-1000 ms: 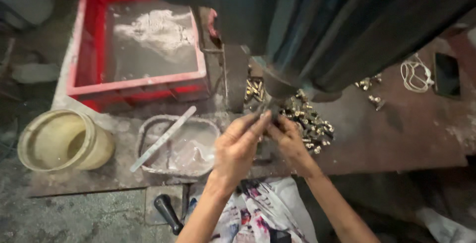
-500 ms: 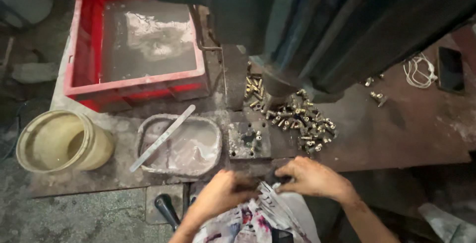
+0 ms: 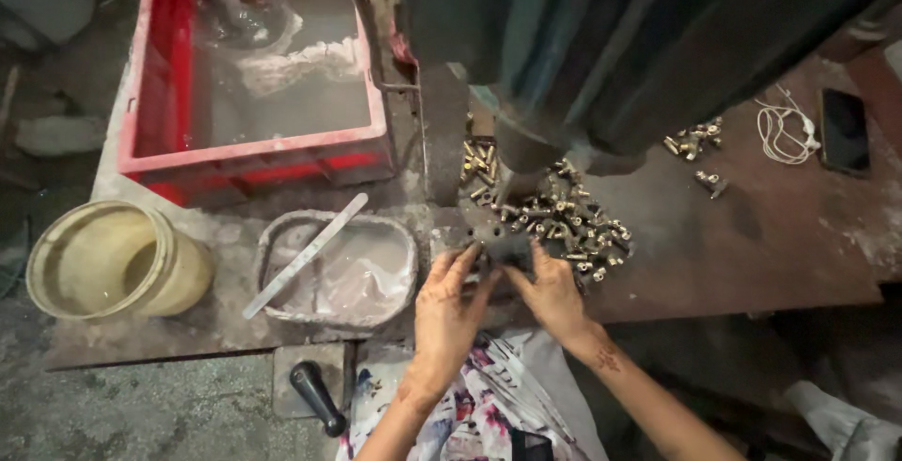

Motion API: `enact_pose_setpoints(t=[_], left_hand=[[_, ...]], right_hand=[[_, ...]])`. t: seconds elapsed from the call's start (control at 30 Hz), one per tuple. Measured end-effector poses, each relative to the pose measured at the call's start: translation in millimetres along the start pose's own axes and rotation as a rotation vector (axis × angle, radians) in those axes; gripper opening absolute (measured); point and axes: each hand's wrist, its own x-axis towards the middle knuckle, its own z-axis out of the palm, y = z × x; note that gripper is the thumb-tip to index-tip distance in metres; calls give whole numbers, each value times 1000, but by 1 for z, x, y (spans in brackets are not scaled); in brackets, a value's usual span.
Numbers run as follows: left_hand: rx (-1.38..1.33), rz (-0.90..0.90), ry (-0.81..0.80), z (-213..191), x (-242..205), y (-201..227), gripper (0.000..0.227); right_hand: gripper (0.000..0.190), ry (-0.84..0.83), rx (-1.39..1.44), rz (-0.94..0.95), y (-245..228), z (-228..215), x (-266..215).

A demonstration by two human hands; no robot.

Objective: The person repeatedly picks up small brass-colored metal parts from a pile on a workbench and grinds them under a rotating grinding wheel. After each grind, the person places the part back onto the workbench. The person occasionally dips the parts into a red tub of water.

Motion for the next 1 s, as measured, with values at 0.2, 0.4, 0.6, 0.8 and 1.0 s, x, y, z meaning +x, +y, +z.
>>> enact_pose_setpoints(t=[0.2, 0.4, 0.6, 0.8, 1.0], left_hand=[[-177, 150, 102, 1, 26, 12, 31], [-357, 28, 139, 0, 38, 34, 33], [-391, 86, 134, 0, 30, 11, 42], [374, 189, -349, 51, -33, -34, 32], [332, 576, -267, 146, -7, -60, 51]], right_hand=[[35, -32, 921, 379, -23, 3, 20], [28, 72, 1019, 253, -45, 8, 35], [18, 264, 845, 219, -61, 16, 34], [12, 228, 972, 158, -75, 8, 32], [19, 195, 987, 231, -69, 10, 36]])
